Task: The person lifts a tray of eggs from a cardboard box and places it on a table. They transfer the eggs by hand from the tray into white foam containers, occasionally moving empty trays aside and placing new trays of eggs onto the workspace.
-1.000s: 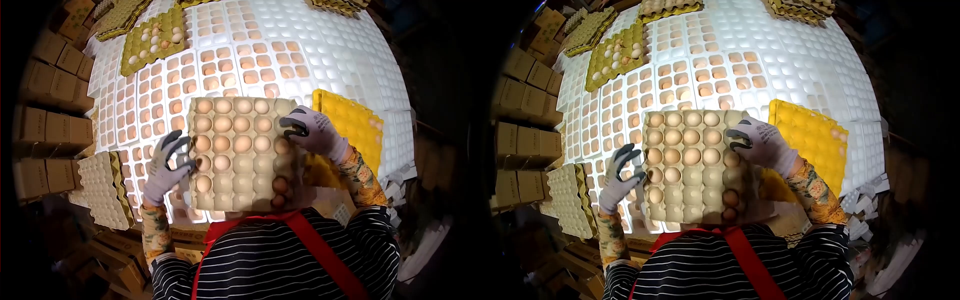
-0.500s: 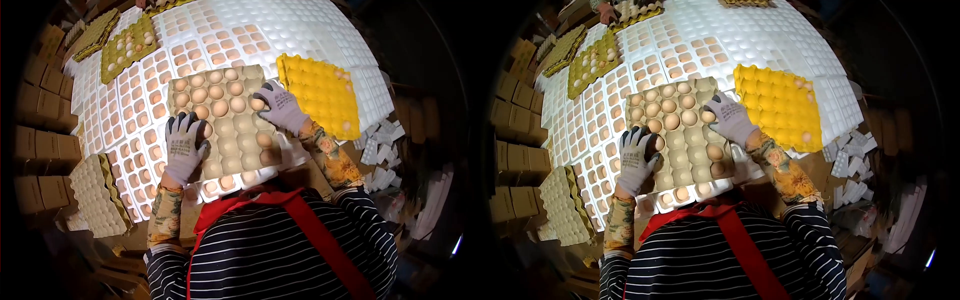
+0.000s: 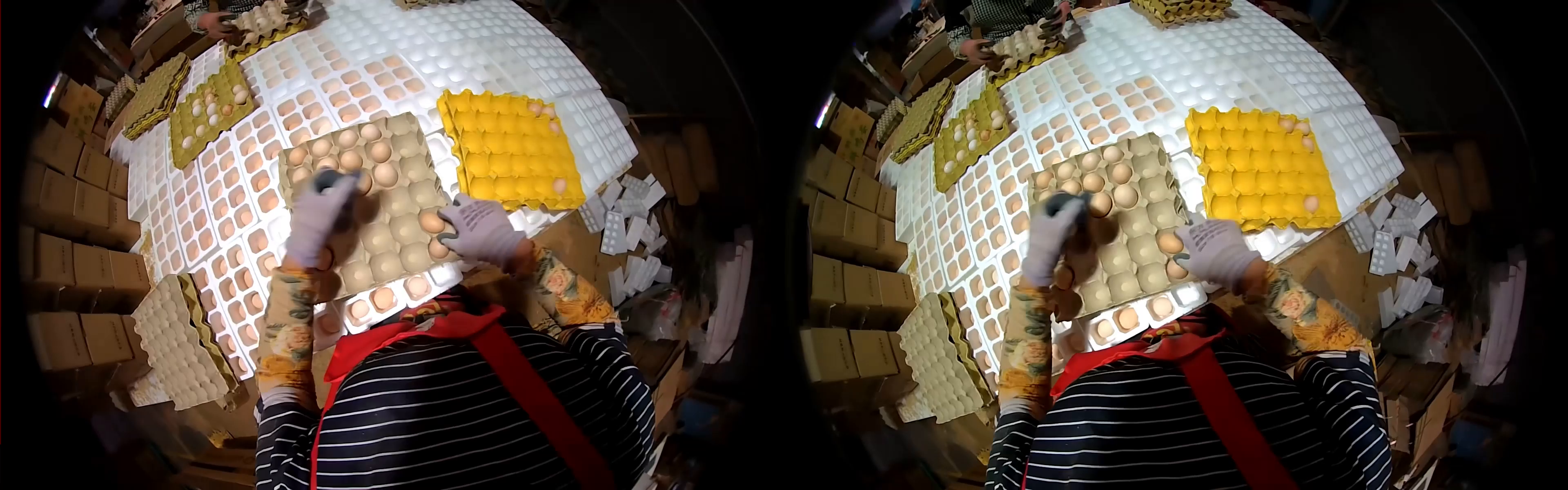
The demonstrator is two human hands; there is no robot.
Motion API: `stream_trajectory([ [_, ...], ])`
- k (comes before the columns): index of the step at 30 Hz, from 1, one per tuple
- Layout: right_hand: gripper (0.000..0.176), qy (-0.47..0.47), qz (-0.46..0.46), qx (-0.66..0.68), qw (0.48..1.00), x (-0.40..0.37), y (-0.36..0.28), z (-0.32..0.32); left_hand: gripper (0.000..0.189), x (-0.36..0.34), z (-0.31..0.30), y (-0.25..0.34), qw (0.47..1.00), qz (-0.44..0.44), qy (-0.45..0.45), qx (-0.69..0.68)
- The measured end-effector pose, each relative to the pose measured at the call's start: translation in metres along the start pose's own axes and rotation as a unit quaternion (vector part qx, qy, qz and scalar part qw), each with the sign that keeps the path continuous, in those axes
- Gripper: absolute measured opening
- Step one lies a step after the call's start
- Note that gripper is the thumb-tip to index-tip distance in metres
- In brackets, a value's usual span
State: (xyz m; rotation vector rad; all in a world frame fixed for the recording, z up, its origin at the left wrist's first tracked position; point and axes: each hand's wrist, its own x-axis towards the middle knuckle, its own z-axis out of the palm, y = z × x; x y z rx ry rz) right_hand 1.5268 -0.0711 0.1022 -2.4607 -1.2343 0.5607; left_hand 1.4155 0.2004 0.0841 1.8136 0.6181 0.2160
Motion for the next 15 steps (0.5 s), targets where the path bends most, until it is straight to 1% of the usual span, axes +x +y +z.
stream_trajectory([
  [1, 0.032, -0.013, 0.017, -0.137, 0.99, 0.003, -0.004, 0.014, 0.035, -0.009, 0.019, 0.023, 0.955, 0.177, 0.059, 0.229],
  [2, 0.032, -0.01, 0.013, -0.138, 0.99, 0.005, -0.01, 0.019, 0.041, -0.004, 0.03, 0.035, 0.923, 0.182, -0.008, 0.338],
  [3, 0.035, -0.007, 0.026, -0.149, 0.988, 0.008, -0.015, 0.023, 0.053, -0.008, 0.042, 0.043, 0.897, 0.195, -0.03, 0.396],
  [4, 0.038, -0.007, 0.034, -0.161, 0.986, 0.01, -0.021, 0.025, 0.06, -0.003, 0.051, 0.039, 0.871, 0.192, -0.05, 0.45],
  [5, 0.038, -0.005, 0.026, -0.165, 0.986, 0.009, -0.028, 0.024, 0.056, 0.008, 0.062, 0.031, 0.831, 0.176, -0.086, 0.52],
  [7, 0.038, -0.034, 0.075, -0.161, 0.984, 0.003, -0.039, 0.021, 0.055, 0.017, 0.074, 0.021, 0.819, 0.183, -0.067, 0.539],
  [8, 0.035, -0.01, 0.07, -0.142, 0.987, -0.003, -0.034, 0.034, 0.055, 0.018, 0.07, 0.016, 0.82, 0.178, -0.066, 0.54],
  [9, 0.035, -0.013, 0.065, -0.141, 0.988, -0.004, -0.037, 0.033, 0.056, 0.018, 0.065, 0.013, 0.85, 0.186, -0.07, 0.488],
  [10, 0.035, -0.015, 0.085, -0.125, 0.988, -0.004, -0.041, 0.031, 0.057, 0.019, 0.061, 0.01, 0.877, 0.193, -0.073, 0.435],
  [11, 0.035, -0.017, 0.104, -0.108, 0.989, -0.001, -0.042, 0.03, 0.057, 0.021, 0.05, 0.005, 0.877, 0.188, -0.07, 0.436],
  [12, 0.033, 0.022, 0.094, -0.079, 0.992, 0.002, -0.035, 0.031, 0.057, 0.024, 0.032, -0.002, 0.971, 0.139, -0.087, 0.171],
  [13, 0.033, 0.019, 0.089, -0.078, 0.993, 0.006, -0.025, 0.027, 0.057, 0.027, 0.013, -0.01, 0.986, 0.081, -0.094, -0.107],
  [14, 0.033, 0.042, 0.057, 0.023, 0.997, 0.009, -0.012, 0.021, 0.056, 0.023, -0.009, -0.009, 0.954, 0.019, -0.107, -0.281],
  [15, 0.033, 0.064, 0.025, 0.125, 0.99, 0.012, 0.0, 0.014, 0.055, 0.018, -0.03, -0.008, 0.887, -0.042, -0.115, -0.445],
])
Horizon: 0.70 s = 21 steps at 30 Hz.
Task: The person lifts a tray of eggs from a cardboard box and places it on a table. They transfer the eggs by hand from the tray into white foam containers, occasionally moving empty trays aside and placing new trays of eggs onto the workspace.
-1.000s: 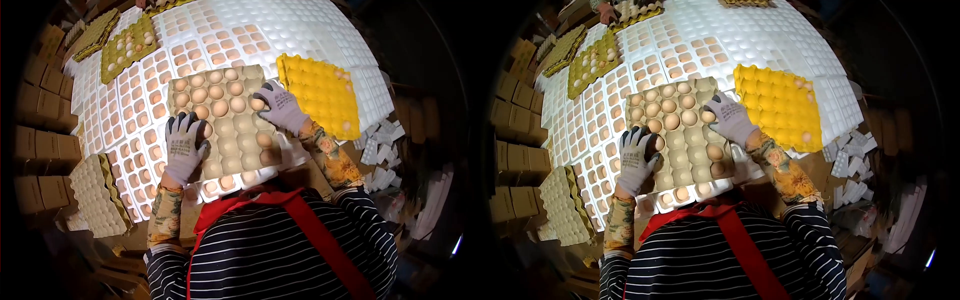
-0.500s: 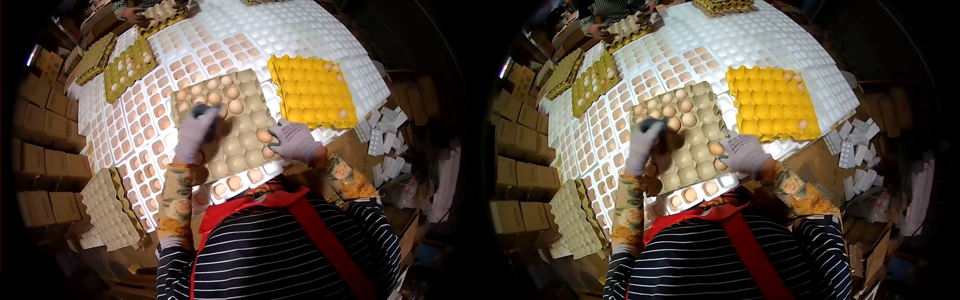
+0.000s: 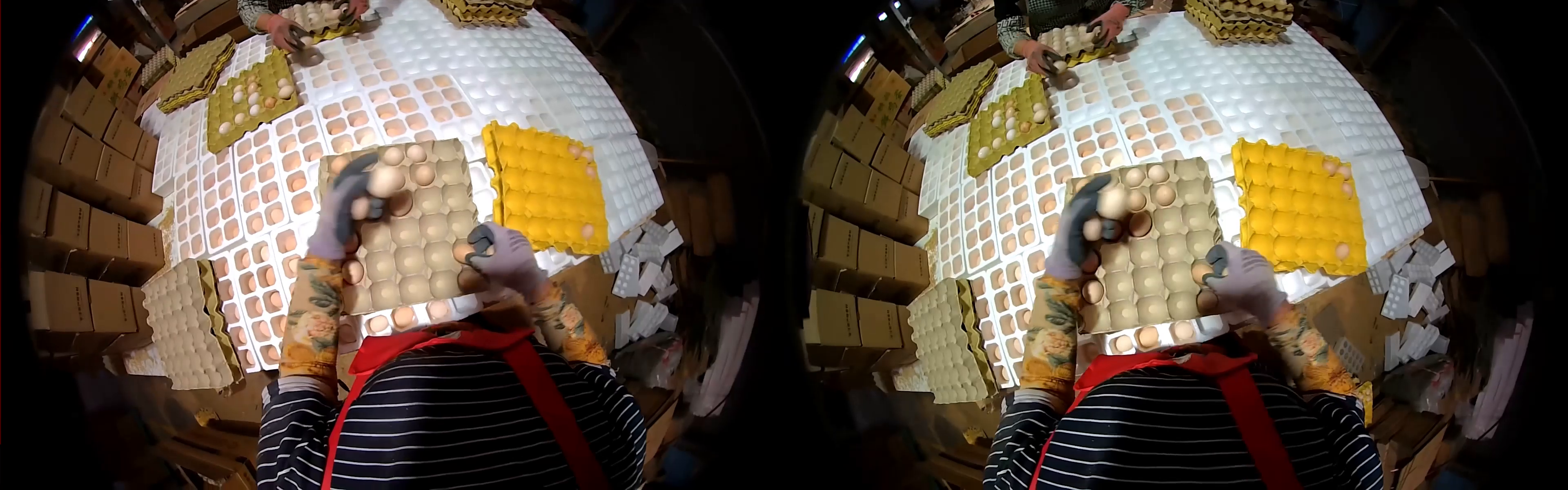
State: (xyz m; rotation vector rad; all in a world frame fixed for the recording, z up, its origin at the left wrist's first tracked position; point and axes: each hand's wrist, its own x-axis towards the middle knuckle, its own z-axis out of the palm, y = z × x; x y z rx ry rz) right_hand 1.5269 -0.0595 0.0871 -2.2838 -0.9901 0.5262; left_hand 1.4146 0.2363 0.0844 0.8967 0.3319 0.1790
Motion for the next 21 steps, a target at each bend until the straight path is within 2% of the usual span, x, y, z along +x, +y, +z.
stream_trajectory([
  [1, 0.037, -0.019, 0.004, 0.121, 0.993, 0.005, 0.011, -0.007, 0.053, -0.01, -0.011, 0.004, 0.988, 0.125, -0.034, 0.086],
  [2, 0.037, -0.023, 0.004, 0.121, 0.992, 0.008, 0.019, -0.015, 0.049, -0.016, -0.016, 0.021, 0.992, 0.048, -0.083, -0.084],
  [3, 0.042, -0.091, 0.046, 0.323, 0.941, 0.013, 0.023, -0.025, 0.049, -0.018, -0.018, 0.028, 0.997, 0.038, -0.046, 0.043],
  [4, 0.047, -0.155, 0.09, 0.507, 0.843, 0.02, 0.016, -0.033, 0.049, -0.02, -0.022, 0.033, 0.985, 0.026, -0.007, 0.169],
  [5, 0.047, -0.179, 0.078, 0.56, 0.805, 0.031, 0.005, -0.04, 0.051, -0.014, -0.03, 0.025, 0.942, 0.079, -0.003, 0.326],
  [6, 0.047, -0.191, 0.072, 0.556, 0.806, 0.044, -0.011, -0.045, 0.04, -0.02, -0.011, 0.027, 0.775, 0.172, 0.02, 0.607],
  [8, 0.045, -0.18, 0.092, 0.558, 0.805, 0.078, -0.042, -0.049, 0.027, -0.026, 0.025, 0.021, 0.551, 0.143, 0.103, 0.815],
  [9, 0.042, -0.21, 0.039, 0.552, 0.806, 0.107, -0.047, -0.044, 0.026, -0.017, 0.023, 0.009, 0.504, 0.105, 0.105, 0.851],
  [10, 0.042, -0.231, 0.064, 0.592, 0.769, 0.132, -0.067, -0.046, 0.027, -0.007, 0.017, -0.001, 0.456, 0.064, 0.107, 0.881],
  [12, 0.042, -0.242, 0.013, 0.531, 0.812, 0.174, -0.084, -0.035, 0.016, -0.004, 0.015, 0.003, 0.448, 0.066, 0.115, 0.884],
  [13, 0.042, -0.269, 0.05, 0.513, 0.814, 0.204, -0.096, -0.035, 0.015, -0.004, 0.019, 0.007, 0.457, 0.036, 0.082, 0.885],
  [14, 0.041, -0.296, 0.086, 0.492, 0.814, 0.233, -0.112, -0.032, 0.018, -0.004, 0.016, 0.011, 0.486, 0.05, 0.077, 0.869],
  [15, 0.04, -0.236, -0.052, 0.361, 0.901, 0.24, -0.146, -0.031, 0.021, -0.006, 0.01, 0.013, 0.521, 0.089, 0.086, 0.845],
  [16, 0.037, -0.264, -0.037, 0.499, 0.825, 0.297, -0.134, 0.007, 0.025, -0.009, 0.004, 0.013, 0.553, 0.129, 0.094, 0.818],
  [18, 0.032, -0.298, -0.016, 0.52, 0.801, 0.377, -0.137, 0.053, 0.035, -0.02, 0.007, 0.024, 0.616, 0.143, 0.125, 0.764],
  [20, 0.026, -0.233, -0.245, 0.388, 0.858, 0.439, -0.134, 0.102, 0.044, -0.032, 0.015, 0.038, 0.734, 0.111, 0.187, 0.643],
  [21, 0.022, -0.286, 0.102, 0.669, 0.678, 0.475, -0.149, 0.128, 0.043, -0.039, 0.014, 0.039, 0.775, 0.111, 0.207, 0.587],
])
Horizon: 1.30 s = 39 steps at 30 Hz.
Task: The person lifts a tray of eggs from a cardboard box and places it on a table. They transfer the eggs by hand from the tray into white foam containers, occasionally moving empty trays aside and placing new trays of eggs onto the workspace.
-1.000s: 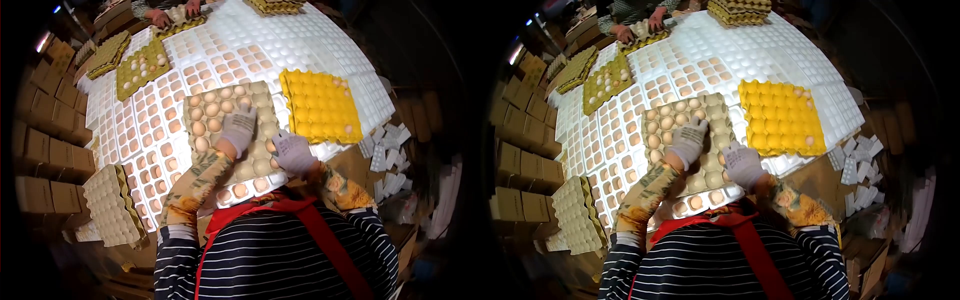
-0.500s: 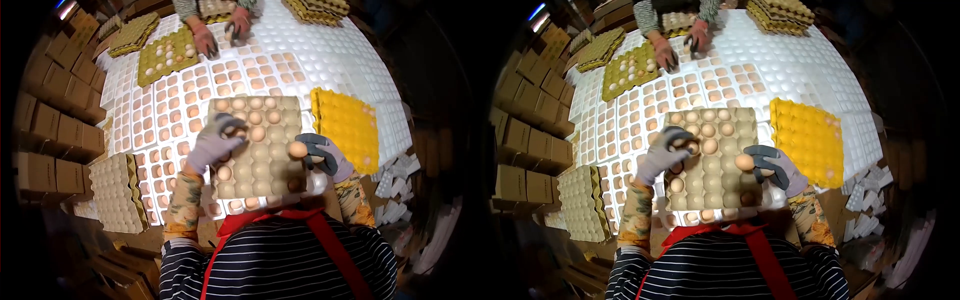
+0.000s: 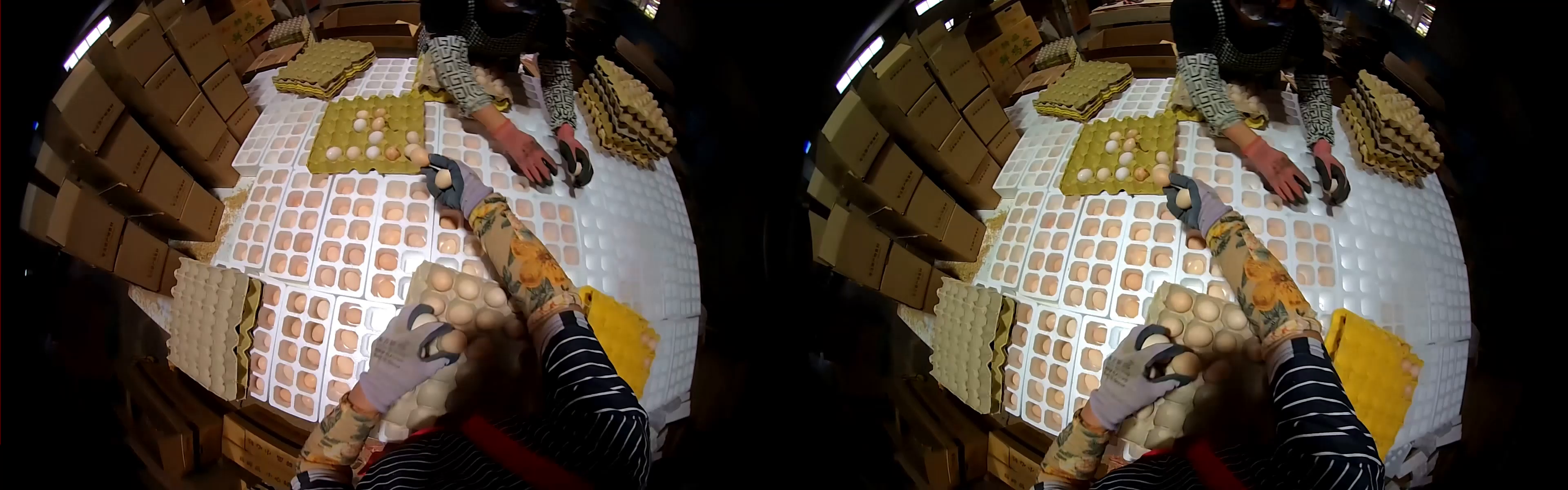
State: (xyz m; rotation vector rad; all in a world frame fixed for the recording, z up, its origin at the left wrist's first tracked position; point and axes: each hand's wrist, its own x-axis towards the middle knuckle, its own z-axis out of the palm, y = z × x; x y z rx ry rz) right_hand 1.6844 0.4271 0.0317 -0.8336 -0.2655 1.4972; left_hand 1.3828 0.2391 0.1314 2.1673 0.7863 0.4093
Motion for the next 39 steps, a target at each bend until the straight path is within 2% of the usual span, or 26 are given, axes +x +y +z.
stream_trajectory([
  [1, 0.021, 0.017, 0.077, 0.114, 0.99, 0.037, -0.008, -0.003, 0.043, -0.003, -0.004, -0.008, 0.997, -0.027, 0.015, -0.065],
  [3, 0.009, 0.024, -0.052, 0.047, 0.997, 0.099, -0.005, -0.011, 0.049, -0.015, -0.01, -0.028, 0.97, -0.083, 0.05, -0.225],
  [5, 0.01, 0.083, 0.016, 0.099, 0.991, 0.107, -0.011, 0.005, 0.052, -0.04, -0.008, -0.053, 0.899, -0.141, 0.11, -0.399],
  [6, 0.007, -0.228, -0.002, -0.05, 0.972, 0.12, -0.018, -0.023, 0.055, -0.052, -0.006, -0.066, 0.868, -0.176, 0.129, -0.446],
  [7, 0.01, 0.075, -0.027, -0.178, 0.981, 0.045, -0.011, 0.04, 0.051, -0.071, 0.0, -0.08, 0.822, -0.185, 0.144, -0.519],
  [9, 0.022, -0.083, -0.081, -0.33, 0.937, 0.008, 0.01, 0.035, 0.047, -0.108, 0.018, -0.106, 0.821, -0.137, 0.19, -0.521],
  [11, 0.031, -0.211, -0.106, -0.545, 0.805, -0.071, 0.016, 0.045, 0.044, -0.121, 0.024, -0.107, 0.772, -0.105, 0.232, -0.583],
  [13, 0.03, -0.255, -0.113, -0.711, 0.646, -0.15, 0.032, 0.042, 0.046, -0.139, 0.032, -0.108, 0.746, -0.11, 0.235, -0.613],
  [15, 0.027, -0.182, -0.097, -0.879, 0.43, -0.205, 0.055, 0.059, 0.05, -0.148, 0.036, -0.106, 0.773, -0.143, 0.229, -0.575],
  [16, 0.027, -0.179, -0.098, -0.88, 0.428, -0.217, 0.064, 0.06, 0.048, -0.151, 0.04, -0.11, 0.681, -0.11, 0.207, -0.693],
  [19, 0.027, -0.092, -0.182, -0.893, 0.401, -0.236, 0.105, 0.048, 0.047, -0.161, 0.047, -0.105, 0.814, -0.03, 0.169, -0.555],
  [20, 0.026, -0.078, -0.167, -0.896, 0.405, -0.236, 0.114, 0.046, 0.057, -0.165, 0.05, -0.107, 0.918, 0.037, 0.187, -0.347],
  [21, 0.025, -0.064, -0.151, -0.898, 0.409, -0.238, 0.114, 0.052, 0.048, -0.17, 0.049, -0.099, 0.927, 0.043, 0.188, -0.323],
  [23, 0.031, -0.078, -0.117, -0.898, 0.417, -0.253, 0.095, 0.056, 0.045, -0.186, 0.05, -0.098, 0.808, -0.021, 0.167, -0.564],
  [24, 0.038, -0.065, -0.068, -0.727, 0.68, -0.265, 0.083, 0.051, 0.045, -0.196, 0.049, -0.099, 0.809, -0.014, 0.165, -0.564],
  [25, 0.045, -0.049, -0.014, -0.481, 0.875, -0.277, 0.073, 0.047, 0.046, -0.208, 0.045, -0.103, 0.745, -0.055, 0.166, -0.644],
  [26, 0.047, -0.052, 0.012, -0.321, 0.946, -0.293, 0.075, 0.042, 0.048, -0.219, 0.042, -0.108, 0.671, -0.097, 0.165, -0.716],
  [27, 0.047, -0.051, 0.005, -0.323, 0.945, -0.291, 0.081, 0.035, 0.047, -0.226, 0.04, -0.116, 0.674, -0.091, 0.168, -0.714],
  [29, 0.038, -0.14, -0.161, -0.618, 0.757, -0.286, 0.106, 0.019, 0.049, -0.247, 0.039, -0.124, 0.74, -0.146, 0.215, -0.621],
  [30, 0.031, -0.065, -0.153, -0.768, 0.619, -0.307, 0.112, 0.059, 0.049, -0.259, 0.037, -0.131, 0.655, -0.178, 0.205, -0.705],
  [31, 0.031, -0.072, -0.151, -0.768, 0.619, -0.311, 0.123, 0.082, 0.048, -0.268, 0.035, -0.138, 0.675, -0.179, 0.215, -0.683],
  [33, 0.03, 0.004, -0.085, -0.944, 0.318, -0.309, 0.144, 0.112, 0.047, -0.281, 0.034, -0.147, 0.679, -0.188, 0.261, -0.66],
  [35, 0.034, 0.014, -0.085, -0.949, 0.305, -0.292, 0.158, 0.099, 0.042, -0.297, 0.027, -0.15, 0.686, -0.196, 0.27, -0.647],
  [37, 0.047, -0.003, -0.016, -0.955, 0.295, -0.289, 0.15, 0.104, 0.036, -0.3, 0.022, -0.157, 0.903, -0.183, 0.243, -0.304],
  [38, 0.049, 0.003, -0.02, -0.94, 0.341, -0.292, 0.146, 0.105, 0.037, -0.292, 0.023, -0.157, 0.881, -0.219, 0.256, -0.333],
  [39, 0.049, 0.0, -0.022, -0.942, 0.336, -0.297, 0.148, 0.115, 0.039, -0.277, 0.023, -0.153, 0.856, -0.254, 0.267, -0.362],
])
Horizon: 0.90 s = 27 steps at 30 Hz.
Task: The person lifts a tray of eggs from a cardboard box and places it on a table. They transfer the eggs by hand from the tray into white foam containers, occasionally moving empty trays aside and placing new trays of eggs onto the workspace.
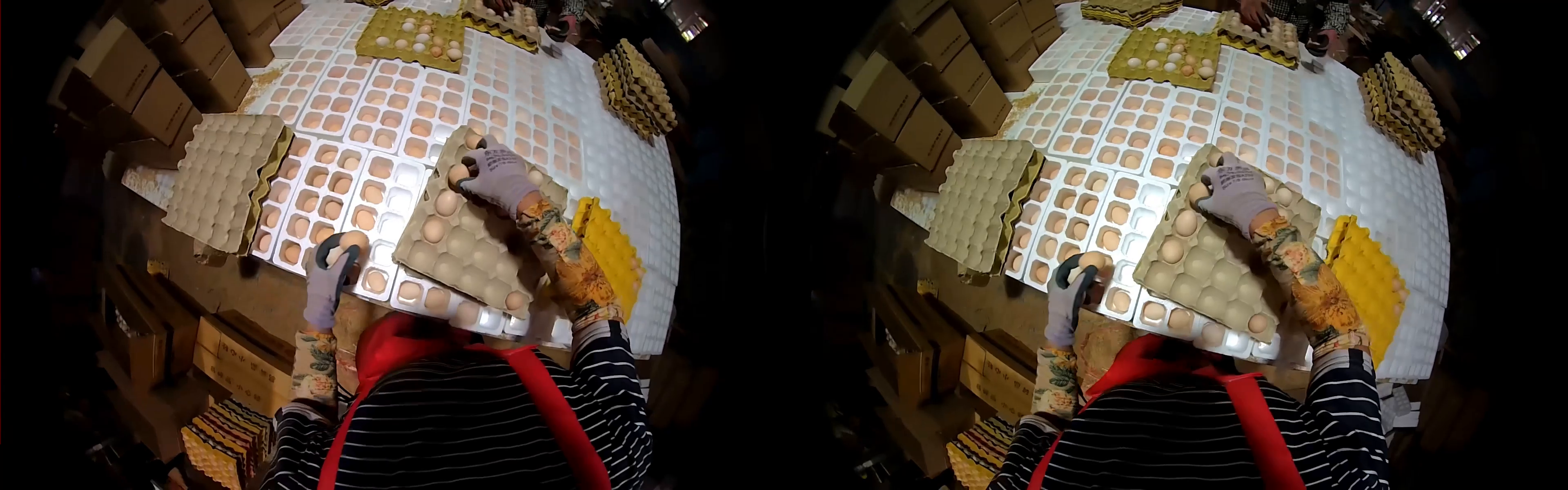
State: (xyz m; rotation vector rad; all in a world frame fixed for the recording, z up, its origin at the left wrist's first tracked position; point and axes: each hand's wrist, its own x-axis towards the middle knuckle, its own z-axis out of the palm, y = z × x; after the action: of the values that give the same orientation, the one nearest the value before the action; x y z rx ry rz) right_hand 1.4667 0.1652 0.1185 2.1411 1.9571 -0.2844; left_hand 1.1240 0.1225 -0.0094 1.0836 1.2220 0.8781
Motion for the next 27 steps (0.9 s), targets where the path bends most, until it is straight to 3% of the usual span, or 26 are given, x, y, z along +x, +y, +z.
stream_trajectory([
  [1, 0.048, 0.048, 0.024, 0.059, 0.997, -0.007, -0.007, -0.004, 0.041, 0.01, 0.007, -0.002, 0.982, 0.102, 0.008, 0.156],
  [2, 0.047, 0.095, 0.048, 0.118, 0.987, -0.01, -0.013, -0.007, 0.044, 0.021, 0.015, -0.003, 0.931, 0.199, 0.017, 0.307],
  [4, 0.047, 0.115, 0.019, 0.118, 0.986, 0.009, -0.04, -0.007, 0.045, 0.038, 0.042, 0.007, 0.888, 0.192, -0.009, 0.417],
  [5, 0.045, 0.068, -0.018, 0.027, 0.997, 0.029, -0.061, 0.0, 0.043, 0.044, 0.056, 0.009, 0.846, 0.131, -0.076, 0.511],
  [6, 0.043, 0.02, -0.055, -0.065, 0.996, 0.047, -0.076, 0.008, 0.04, 0.024, 0.054, 0.019, 0.852, 0.171, -0.043, 0.493],
  [8, 0.036, 0.005, -0.07, -0.121, 0.99, 0.081, -0.09, 0.036, 0.04, 0.017, 0.049, 0.006, 0.885, 0.16, -0.033, 0.437],
  [9, 0.03, -0.008, -0.081, -0.173, 0.982, 0.088, -0.096, 0.038, 0.041, 0.011, 0.05, 0.011, 0.873, 0.133, -0.067, 0.464],
  [11, 0.034, -0.051, -0.1, -0.162, 0.98, 0.094, -0.1, 0.042, 0.046, 0.009, 0.05, 0.004, 0.828, 0.106, -0.131, 0.535],
  [12, 0.04, -0.09, -0.116, -0.153, 0.977, 0.095, -0.101, 0.042, 0.047, 0.01, 0.047, -0.003, 0.843, 0.136, -0.115, 0.508],
  [13, 0.028, -0.11, -0.221, -0.203, 0.948, 0.08, -0.107, 0.035, 0.047, 0.011, 0.04, -0.004, 0.853, 0.125, -0.129, 0.49],
  [14, 0.03, -0.089, -0.223, -0.193, 0.951, 0.078, -0.114, 0.044, 0.047, 0.013, 0.032, -0.004, 0.863, 0.113, -0.143, 0.471],
  [17, 0.033, -0.156, -0.233, -0.188, 0.941, 0.08, -0.124, 0.054, 0.049, 0.02, 0.02, -0.008, 0.877, 0.112, -0.182, 0.43],
  [20, 0.035, -0.131, -0.244, -0.153, 0.949, 0.075, -0.11, 0.056, 0.047, 0.013, 0.017, -0.014, 0.841, 0.14, -0.189, 0.488],
  [22, 0.034, -0.039, -0.182, 0.031, 0.982, 0.044, -0.102, 0.024, 0.041, 0.015, 0.018, -0.013, 0.823, 0.15, -0.198, 0.51],
  [24, 0.043, -0.015, -0.127, 0.006, 0.992, -0.003, -0.085, 0.019, 0.037, 0.031, 0.009, -0.028, 0.958, 0.144, -0.095, 0.228],
  [26, 0.044, -0.179, -0.037, -0.017, 0.983, -0.038, -0.095, -0.001, 0.033, 0.04, 0.016, -0.014, 0.984, 0.136, -0.053, 0.107],
  [27, 0.043, -0.087, -0.034, -0.009, 0.996, -0.055, -0.097, 0.019, 0.033, 0.038, 0.027, 0.006, 0.988, 0.11, -0.089, 0.057],
])
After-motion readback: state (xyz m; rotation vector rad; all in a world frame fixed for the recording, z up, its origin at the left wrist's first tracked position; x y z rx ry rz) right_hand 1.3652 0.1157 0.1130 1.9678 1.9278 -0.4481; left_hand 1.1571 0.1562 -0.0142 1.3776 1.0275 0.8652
